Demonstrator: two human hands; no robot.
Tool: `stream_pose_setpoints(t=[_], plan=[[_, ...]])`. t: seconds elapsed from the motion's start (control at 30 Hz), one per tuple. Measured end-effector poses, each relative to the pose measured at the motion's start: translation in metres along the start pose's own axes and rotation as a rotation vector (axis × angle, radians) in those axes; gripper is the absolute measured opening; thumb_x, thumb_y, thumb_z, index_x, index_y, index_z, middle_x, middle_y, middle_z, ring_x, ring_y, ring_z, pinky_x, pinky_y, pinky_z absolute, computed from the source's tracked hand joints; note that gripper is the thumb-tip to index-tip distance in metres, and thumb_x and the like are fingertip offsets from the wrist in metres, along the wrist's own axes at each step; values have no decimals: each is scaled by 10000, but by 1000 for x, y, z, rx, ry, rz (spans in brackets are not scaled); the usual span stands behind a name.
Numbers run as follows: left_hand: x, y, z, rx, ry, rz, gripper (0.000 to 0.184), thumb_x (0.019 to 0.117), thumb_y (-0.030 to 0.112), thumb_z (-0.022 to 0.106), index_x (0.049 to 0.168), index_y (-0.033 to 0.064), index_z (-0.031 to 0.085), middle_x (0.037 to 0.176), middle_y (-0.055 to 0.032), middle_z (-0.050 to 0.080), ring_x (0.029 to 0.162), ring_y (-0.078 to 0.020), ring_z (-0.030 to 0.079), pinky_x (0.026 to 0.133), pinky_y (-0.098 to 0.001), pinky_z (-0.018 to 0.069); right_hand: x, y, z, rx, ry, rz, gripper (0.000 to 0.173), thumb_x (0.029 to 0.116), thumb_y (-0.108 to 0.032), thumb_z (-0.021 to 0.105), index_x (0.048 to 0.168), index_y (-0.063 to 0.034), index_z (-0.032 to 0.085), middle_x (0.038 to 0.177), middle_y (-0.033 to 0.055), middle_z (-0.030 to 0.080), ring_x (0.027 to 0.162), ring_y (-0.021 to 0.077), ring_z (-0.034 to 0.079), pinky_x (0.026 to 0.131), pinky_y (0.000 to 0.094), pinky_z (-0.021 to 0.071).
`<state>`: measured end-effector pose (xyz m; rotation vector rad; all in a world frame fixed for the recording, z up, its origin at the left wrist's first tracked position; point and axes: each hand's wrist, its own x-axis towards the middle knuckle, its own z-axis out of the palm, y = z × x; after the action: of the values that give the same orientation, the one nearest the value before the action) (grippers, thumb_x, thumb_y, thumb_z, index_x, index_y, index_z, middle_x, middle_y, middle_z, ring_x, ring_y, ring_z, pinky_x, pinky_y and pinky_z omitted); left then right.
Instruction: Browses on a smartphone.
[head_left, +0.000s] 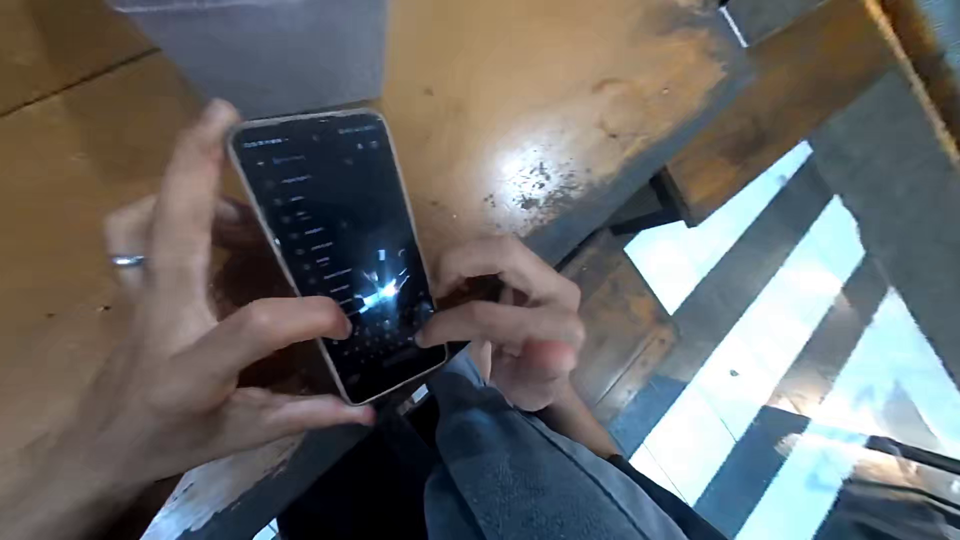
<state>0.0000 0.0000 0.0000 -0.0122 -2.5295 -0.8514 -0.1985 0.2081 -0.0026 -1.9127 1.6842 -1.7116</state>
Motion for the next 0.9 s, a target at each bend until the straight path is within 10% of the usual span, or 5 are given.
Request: stream_pose_setpoints(t=[0.9], plan=[[14,15,-6,7,-111,32,334,682,620,856,841,341,764,1669,-227,135,1525,-414,143,1166,-580,236,3,-1,5,-47,51,46,697,1095,-465,218,811,-77,723,920,54,637,900,97,594,746,236,503]])
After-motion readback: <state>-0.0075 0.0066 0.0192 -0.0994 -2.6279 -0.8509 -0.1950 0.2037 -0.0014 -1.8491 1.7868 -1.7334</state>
